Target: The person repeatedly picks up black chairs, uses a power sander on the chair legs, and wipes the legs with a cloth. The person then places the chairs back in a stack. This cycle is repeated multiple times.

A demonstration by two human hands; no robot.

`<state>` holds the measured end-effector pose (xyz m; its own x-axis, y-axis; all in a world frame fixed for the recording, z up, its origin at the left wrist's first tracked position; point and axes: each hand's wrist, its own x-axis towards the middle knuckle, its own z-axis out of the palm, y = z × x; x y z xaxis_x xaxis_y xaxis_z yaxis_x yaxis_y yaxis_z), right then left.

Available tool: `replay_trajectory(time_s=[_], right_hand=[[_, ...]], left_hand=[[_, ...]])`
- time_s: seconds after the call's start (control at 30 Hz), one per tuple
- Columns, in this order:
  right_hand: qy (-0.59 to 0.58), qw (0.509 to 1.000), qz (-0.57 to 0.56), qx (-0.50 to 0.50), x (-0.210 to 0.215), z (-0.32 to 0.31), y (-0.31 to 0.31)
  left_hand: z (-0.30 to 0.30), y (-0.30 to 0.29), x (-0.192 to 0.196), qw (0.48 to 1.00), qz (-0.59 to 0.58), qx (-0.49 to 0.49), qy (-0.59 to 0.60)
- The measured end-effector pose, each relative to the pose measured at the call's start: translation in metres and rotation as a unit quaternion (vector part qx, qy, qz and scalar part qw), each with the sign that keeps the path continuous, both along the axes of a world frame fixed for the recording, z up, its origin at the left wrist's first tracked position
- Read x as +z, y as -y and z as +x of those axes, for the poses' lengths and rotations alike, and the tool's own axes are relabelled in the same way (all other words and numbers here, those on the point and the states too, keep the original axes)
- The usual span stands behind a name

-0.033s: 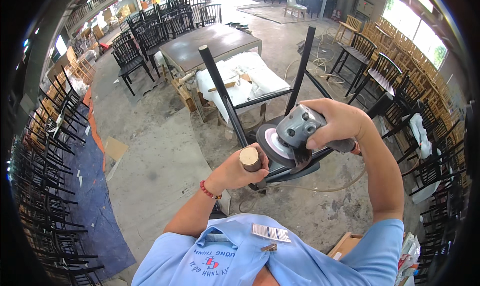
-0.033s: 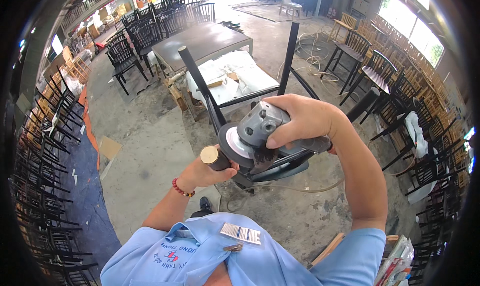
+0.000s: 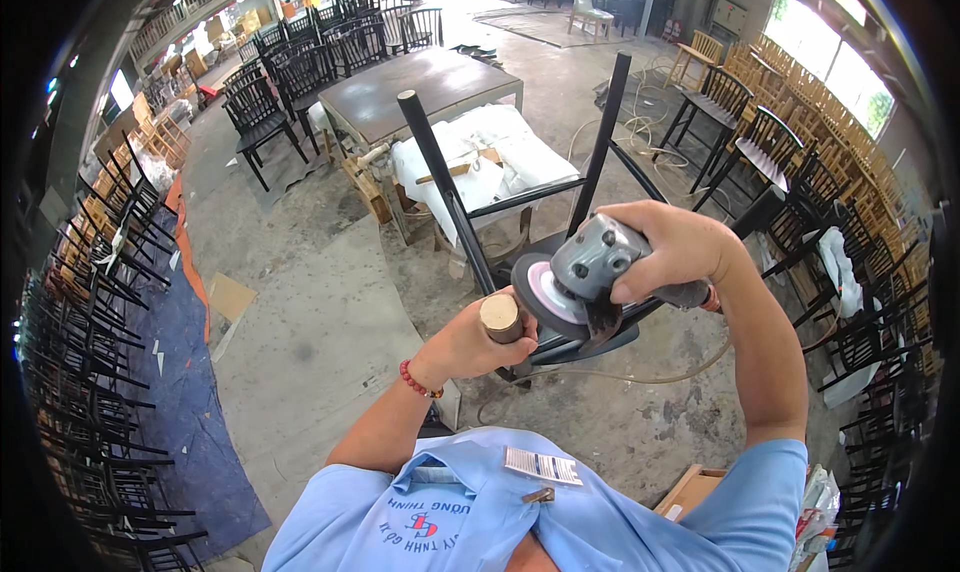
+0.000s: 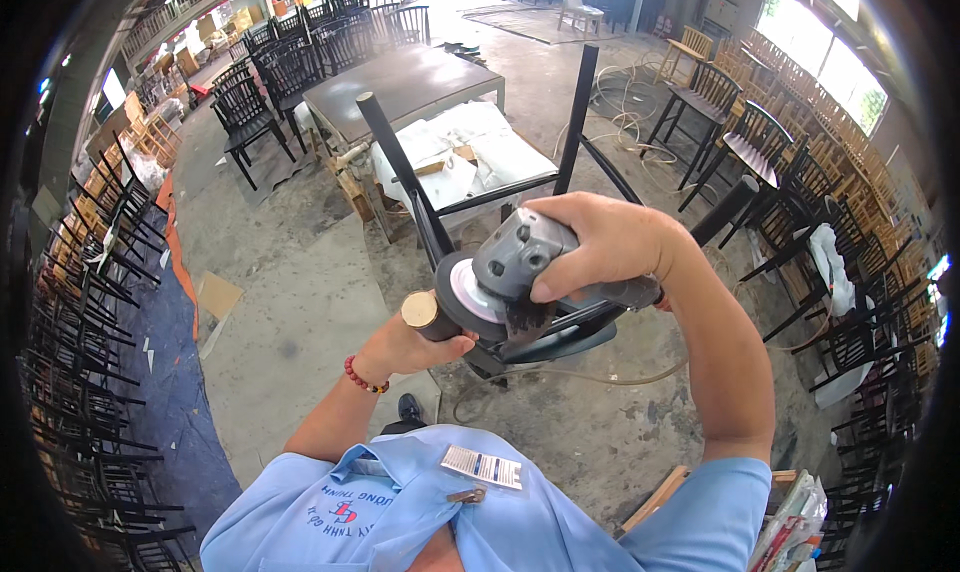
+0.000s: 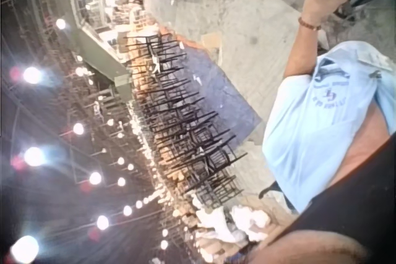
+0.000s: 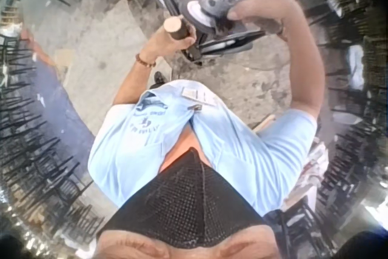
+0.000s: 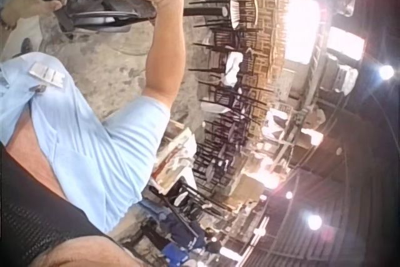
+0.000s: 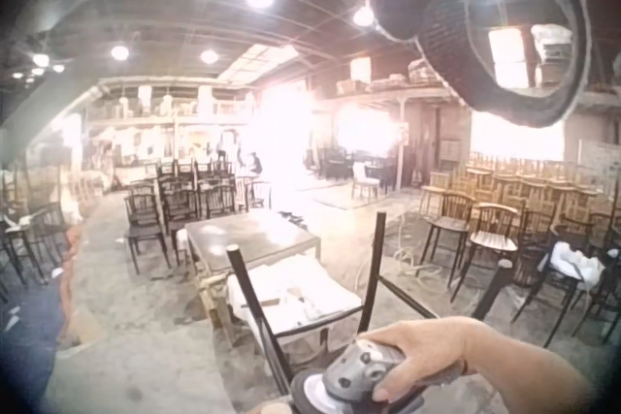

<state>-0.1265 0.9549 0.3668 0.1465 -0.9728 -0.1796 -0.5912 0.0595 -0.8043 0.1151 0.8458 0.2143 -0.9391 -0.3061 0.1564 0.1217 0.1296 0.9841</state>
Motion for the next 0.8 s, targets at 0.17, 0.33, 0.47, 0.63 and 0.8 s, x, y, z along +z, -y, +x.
replay_trajectory(time_s=[0.17,0.33,0.47,0.63,0.8], right_hand=[[-0.038,0.997,-0.021,0.061,0.009,0.013,-0.005],[-0.07,0.997,-0.003,0.028,0.028,0.011,-0.007],[-0.069,0.996,0.054,0.014,0.032,0.027,-0.007],[-0.109,0.992,0.033,-0.047,0.044,0.011,-0.072],[-0.064,0.946,-0.023,-0.316,0.035,-0.025,-0.167]], left_hand=[[-0.004,0.003,0.01,0.998,-0.056,0.018,-0.024],[-0.007,0.005,0.003,0.997,-0.078,0.019,-0.017],[-0.004,0.007,0.006,0.997,-0.072,0.016,-0.022],[0.002,0.011,0.002,0.992,0.04,-0.049,-0.105],[-0.003,0.023,0.017,0.97,0.109,-0.099,-0.194]])
